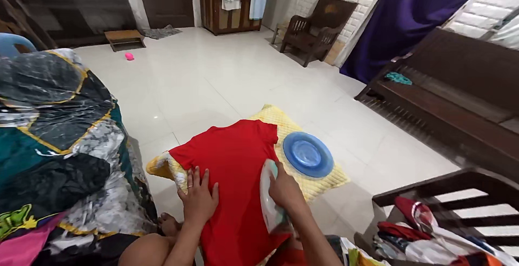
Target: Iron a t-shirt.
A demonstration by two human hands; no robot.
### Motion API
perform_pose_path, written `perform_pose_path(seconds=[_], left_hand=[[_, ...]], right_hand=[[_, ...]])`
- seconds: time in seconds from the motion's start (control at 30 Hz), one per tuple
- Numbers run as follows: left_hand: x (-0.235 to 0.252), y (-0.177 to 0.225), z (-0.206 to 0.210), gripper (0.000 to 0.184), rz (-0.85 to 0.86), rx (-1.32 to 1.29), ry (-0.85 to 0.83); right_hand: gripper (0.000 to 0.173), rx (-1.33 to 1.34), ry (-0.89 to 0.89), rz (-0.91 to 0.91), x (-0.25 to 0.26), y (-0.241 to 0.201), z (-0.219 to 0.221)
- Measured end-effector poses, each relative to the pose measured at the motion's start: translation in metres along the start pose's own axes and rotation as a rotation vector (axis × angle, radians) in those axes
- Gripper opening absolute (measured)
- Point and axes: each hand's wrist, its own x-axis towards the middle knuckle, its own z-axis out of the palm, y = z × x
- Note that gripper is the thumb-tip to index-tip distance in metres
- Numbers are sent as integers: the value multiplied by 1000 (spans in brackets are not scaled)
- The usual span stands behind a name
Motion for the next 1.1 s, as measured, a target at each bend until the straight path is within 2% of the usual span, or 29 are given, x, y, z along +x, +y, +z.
perform_pose_path(seconds=[0.07, 0.17, 0.27, 0.37, 0.47, 0.8, 1.1], left_hand=[[1, 0, 2, 65, 1, 2, 8], [2, 0, 2, 66, 0, 14, 5], [0, -2, 3, 65, 13, 11, 27], [-1, -5, 3, 63, 25, 12, 41], [-3, -12, 5, 61, 51, -10, 50], [-4, -16, 6, 60, 73, -39, 49], [-5, -16, 4, 62, 92, -62, 60]], right_hand=[[66, -8, -18, 28, -23, 16, 5], [65, -6, -37, 16, -25, 24, 3], [66, -11, -27, -6, 1, 15, -9], [73, -10, 12, -13, 34, 1, -21], [79, -32, 24, -20, 46, -3, -25], [70, -43, -39, 49, -28, 45, -10], [80, 28, -32, -59, 21, 23, -23]])
